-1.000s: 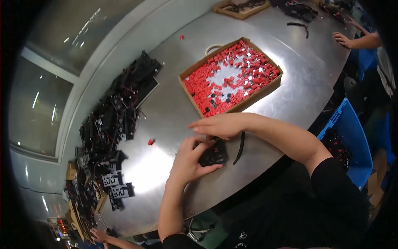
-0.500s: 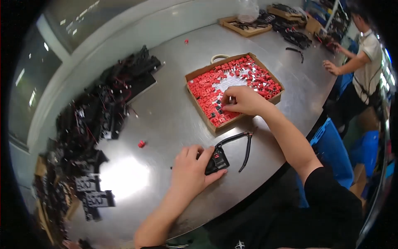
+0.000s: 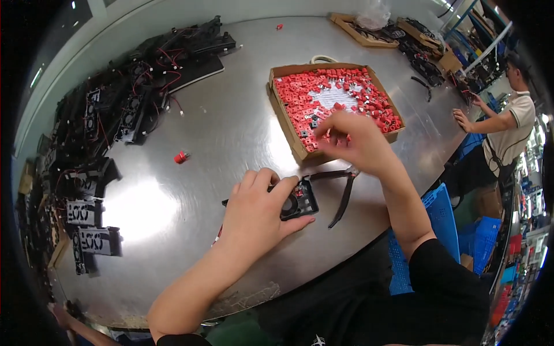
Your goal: Assembling electronic cooling fans by attaching wires to the housing and components.
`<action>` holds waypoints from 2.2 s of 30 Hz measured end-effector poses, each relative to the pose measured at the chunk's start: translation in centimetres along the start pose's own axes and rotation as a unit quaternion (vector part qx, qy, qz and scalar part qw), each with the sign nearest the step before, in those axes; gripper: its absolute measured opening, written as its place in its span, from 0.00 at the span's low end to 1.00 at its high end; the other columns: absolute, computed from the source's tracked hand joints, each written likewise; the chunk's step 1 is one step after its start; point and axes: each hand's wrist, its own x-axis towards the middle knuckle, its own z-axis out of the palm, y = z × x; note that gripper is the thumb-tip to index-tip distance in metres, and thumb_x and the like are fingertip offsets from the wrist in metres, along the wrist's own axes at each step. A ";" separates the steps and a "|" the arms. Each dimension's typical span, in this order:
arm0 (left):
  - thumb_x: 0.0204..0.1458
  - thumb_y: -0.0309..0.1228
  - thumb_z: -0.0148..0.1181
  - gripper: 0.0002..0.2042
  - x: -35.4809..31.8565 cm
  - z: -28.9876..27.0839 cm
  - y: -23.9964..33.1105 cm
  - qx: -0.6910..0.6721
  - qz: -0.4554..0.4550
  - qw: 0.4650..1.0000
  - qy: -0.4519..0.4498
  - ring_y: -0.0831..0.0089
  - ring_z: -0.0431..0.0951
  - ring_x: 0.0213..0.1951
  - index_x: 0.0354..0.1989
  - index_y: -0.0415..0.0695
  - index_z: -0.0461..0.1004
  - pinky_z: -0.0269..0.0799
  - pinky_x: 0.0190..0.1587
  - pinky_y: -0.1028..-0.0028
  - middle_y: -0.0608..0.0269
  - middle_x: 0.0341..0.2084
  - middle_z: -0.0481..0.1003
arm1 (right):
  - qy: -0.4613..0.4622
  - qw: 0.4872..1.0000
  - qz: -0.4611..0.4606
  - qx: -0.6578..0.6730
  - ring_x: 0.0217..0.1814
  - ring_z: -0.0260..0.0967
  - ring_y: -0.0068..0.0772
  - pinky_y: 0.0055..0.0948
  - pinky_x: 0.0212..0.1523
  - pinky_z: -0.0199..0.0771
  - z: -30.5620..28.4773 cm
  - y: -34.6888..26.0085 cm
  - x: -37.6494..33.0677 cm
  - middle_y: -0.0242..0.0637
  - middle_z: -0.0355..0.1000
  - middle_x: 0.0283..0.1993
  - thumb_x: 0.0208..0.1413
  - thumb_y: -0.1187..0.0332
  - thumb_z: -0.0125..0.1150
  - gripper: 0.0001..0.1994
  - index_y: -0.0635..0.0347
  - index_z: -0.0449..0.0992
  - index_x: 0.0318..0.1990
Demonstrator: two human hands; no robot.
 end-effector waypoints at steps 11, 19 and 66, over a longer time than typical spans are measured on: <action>0.40 0.45 0.82 0.32 0.9 -0.4 -0.3 0.000 -0.055 0.998 0.019 0.54 0.75 0.49 0.56 0.48 0.81 0.77 0.51 0.57 0.58 0.44 0.75 | -0.060 0.980 -0.189 -0.022 0.43 0.80 0.45 0.39 0.43 0.82 4.1 -1.1 -1.8 0.37 0.80 0.44 0.50 0.75 0.75 0.10 0.59 0.82 0.40; 0.39 0.44 0.82 0.31 0.9 -0.4 -0.4 -0.001 -0.059 0.998 0.014 0.54 0.75 0.49 0.54 0.48 0.81 0.76 0.51 0.58 0.58 0.44 0.75 | -0.051 0.980 -0.188 -0.044 0.42 0.80 0.44 0.40 0.42 0.81 4.7 -1.9 -2.1 0.37 0.79 0.45 0.49 0.75 0.75 0.10 0.59 0.81 0.39; 0.37 0.50 0.84 0.33 1.3 0.4 -0.5 0.031 -0.018 0.999 0.033 0.51 0.74 0.46 0.50 0.46 0.80 0.74 0.47 0.54 0.55 0.41 0.75 | 0.028 0.956 -0.254 -0.142 0.42 0.76 0.43 0.41 0.41 0.77 6.4 -0.6 -2.9 0.36 0.74 0.38 0.53 0.64 0.63 0.08 0.56 0.76 0.37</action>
